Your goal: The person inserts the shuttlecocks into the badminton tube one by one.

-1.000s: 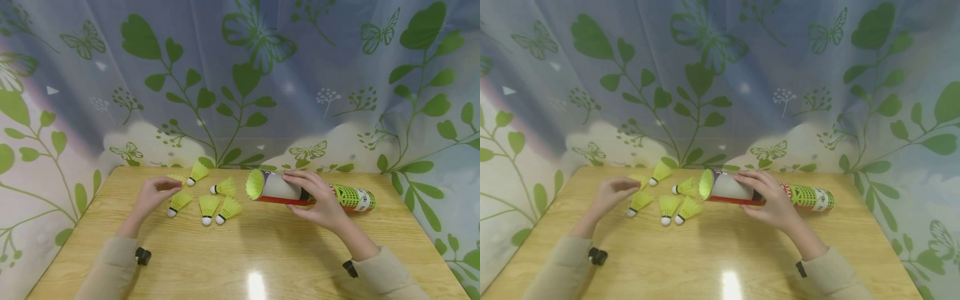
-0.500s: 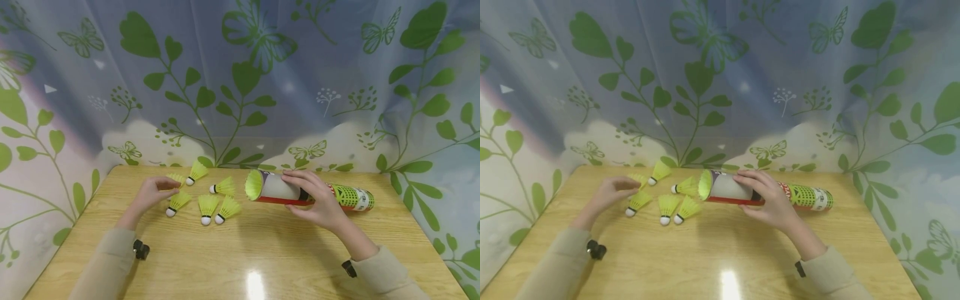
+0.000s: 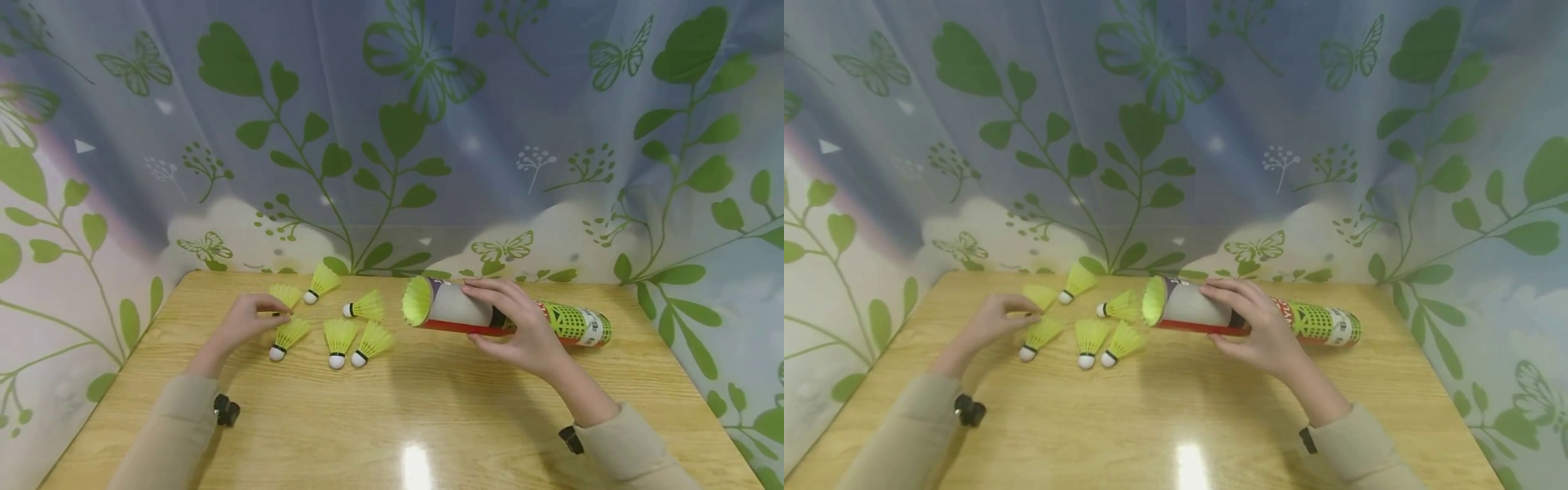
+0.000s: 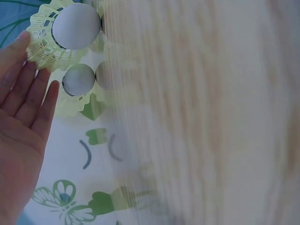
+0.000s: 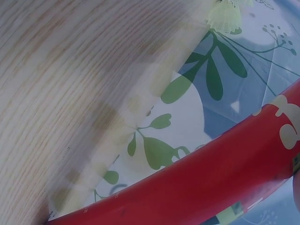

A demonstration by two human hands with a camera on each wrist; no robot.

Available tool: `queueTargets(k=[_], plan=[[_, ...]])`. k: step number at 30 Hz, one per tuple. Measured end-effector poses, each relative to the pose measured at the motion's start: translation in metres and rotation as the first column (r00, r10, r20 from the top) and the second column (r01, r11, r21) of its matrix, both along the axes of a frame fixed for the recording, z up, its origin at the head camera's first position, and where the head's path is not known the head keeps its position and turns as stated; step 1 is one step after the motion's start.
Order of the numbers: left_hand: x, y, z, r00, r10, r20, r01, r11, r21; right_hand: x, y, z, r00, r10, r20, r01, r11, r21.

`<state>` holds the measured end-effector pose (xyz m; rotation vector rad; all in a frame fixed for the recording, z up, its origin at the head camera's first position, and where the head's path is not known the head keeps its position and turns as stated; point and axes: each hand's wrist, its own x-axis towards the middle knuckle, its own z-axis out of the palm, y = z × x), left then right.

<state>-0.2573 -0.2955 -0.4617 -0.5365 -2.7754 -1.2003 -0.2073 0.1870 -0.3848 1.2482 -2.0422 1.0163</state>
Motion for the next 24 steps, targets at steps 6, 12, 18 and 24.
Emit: queueTargets(k=[6,12,18,24], plan=[[0.002,0.0,-0.001,0.999,0.022,0.025,-0.022,1.0,0.01,0.002,-0.001,0.002,1.0,-0.009,-0.009,0.009,1.0,0.003],[0.003,0.004,0.004,0.996,0.058,0.065,-0.061,0.997,0.037,0.013,-0.008,0.015,1.0,-0.007,-0.013,0.007,1.0,-0.002],[0.002,0.009,0.006,0.99,0.105,0.096,-0.116,0.987,0.112,0.009,-0.005,0.01,1.0,-0.022,-0.014,0.022,1.0,0.013],[0.006,0.013,0.006,0.984,0.154,0.086,-0.165,0.974,0.154,0.0,0.0,-0.001,1.0,-0.019,-0.015,0.019,1.0,0.024]])
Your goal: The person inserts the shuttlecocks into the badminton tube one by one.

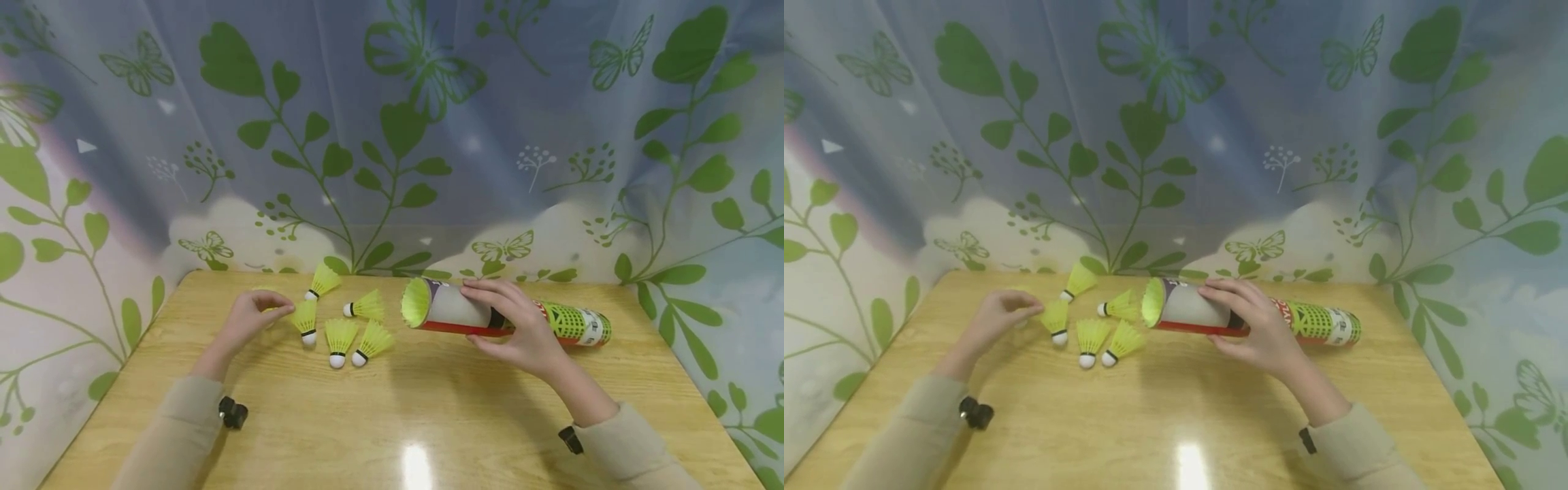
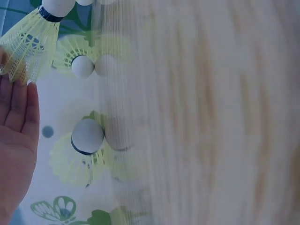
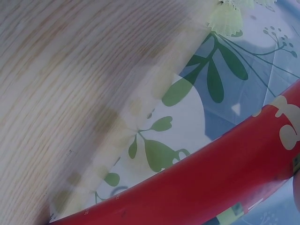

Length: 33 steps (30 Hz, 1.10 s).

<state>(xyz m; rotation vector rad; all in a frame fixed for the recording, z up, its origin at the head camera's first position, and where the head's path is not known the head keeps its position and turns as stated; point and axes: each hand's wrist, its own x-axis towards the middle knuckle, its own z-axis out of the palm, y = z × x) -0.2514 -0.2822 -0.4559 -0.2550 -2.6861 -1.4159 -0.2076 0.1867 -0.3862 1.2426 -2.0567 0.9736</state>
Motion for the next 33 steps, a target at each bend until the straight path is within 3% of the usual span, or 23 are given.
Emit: queueTargets(k=[13,20,33], plan=[[0.007,0.019,0.008,0.992,0.083,-0.097,-0.077,0.995,0.067,0.002,0.0,0.003,1.0,-0.018,0.011,0.018,1.0,0.011],[0.01,0.036,0.013,0.971,0.128,-0.204,-0.101,0.985,0.138,0.002,0.001,0.002,0.999,-0.031,0.01,0.031,0.999,0.006],[0.015,0.064,0.029,0.934,0.242,-0.262,-0.185,0.957,0.222,-0.001,0.002,0.0,1.0,-0.021,0.014,0.021,1.0,-0.002]])
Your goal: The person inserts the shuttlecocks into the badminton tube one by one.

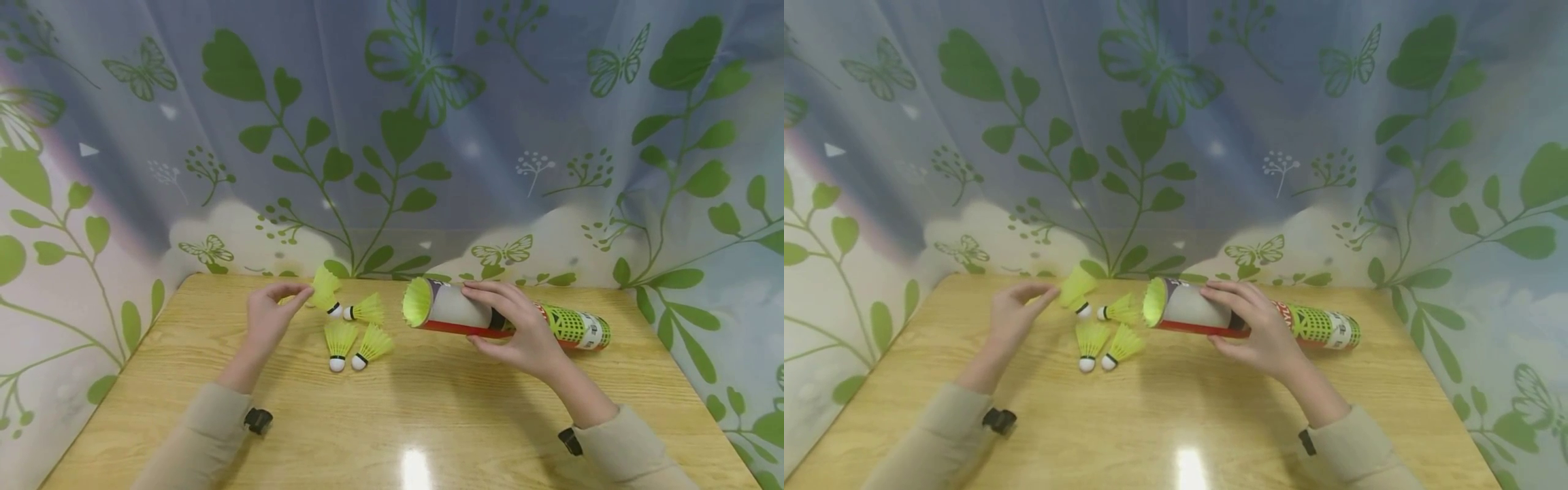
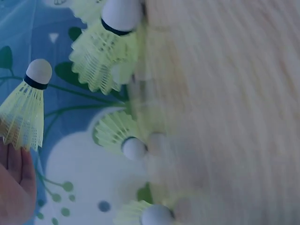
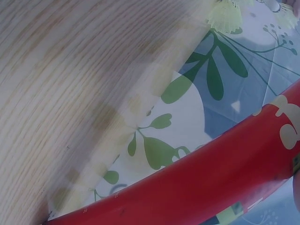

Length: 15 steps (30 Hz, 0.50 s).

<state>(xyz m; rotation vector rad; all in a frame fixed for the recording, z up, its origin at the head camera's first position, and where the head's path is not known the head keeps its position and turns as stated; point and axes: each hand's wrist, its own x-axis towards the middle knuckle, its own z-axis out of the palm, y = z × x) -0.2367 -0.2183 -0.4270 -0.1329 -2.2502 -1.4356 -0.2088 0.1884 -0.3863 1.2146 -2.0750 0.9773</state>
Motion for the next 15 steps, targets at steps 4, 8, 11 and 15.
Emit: queueTargets(k=[4,8,11,15], plan=[[0.008,0.007,0.013,0.999,-0.002,-0.032,0.002,1.0,-0.009,0.0,-0.001,-0.001,1.0,0.007,0.0,-0.007,1.0,-0.001],[0.024,0.018,0.041,0.995,-0.024,-0.092,0.023,1.0,-0.011,0.001,-0.001,0.0,1.0,0.008,-0.005,-0.008,1.0,-0.001],[0.034,0.025,0.056,0.989,-0.037,-0.143,0.038,0.999,0.005,0.001,-0.002,0.002,1.0,-0.001,-0.006,0.001,1.0,0.009],[0.042,0.033,0.068,0.988,-0.034,-0.15,0.043,0.998,0.055,0.002,-0.001,0.003,1.0,-0.029,0.003,0.029,0.999,0.037]])
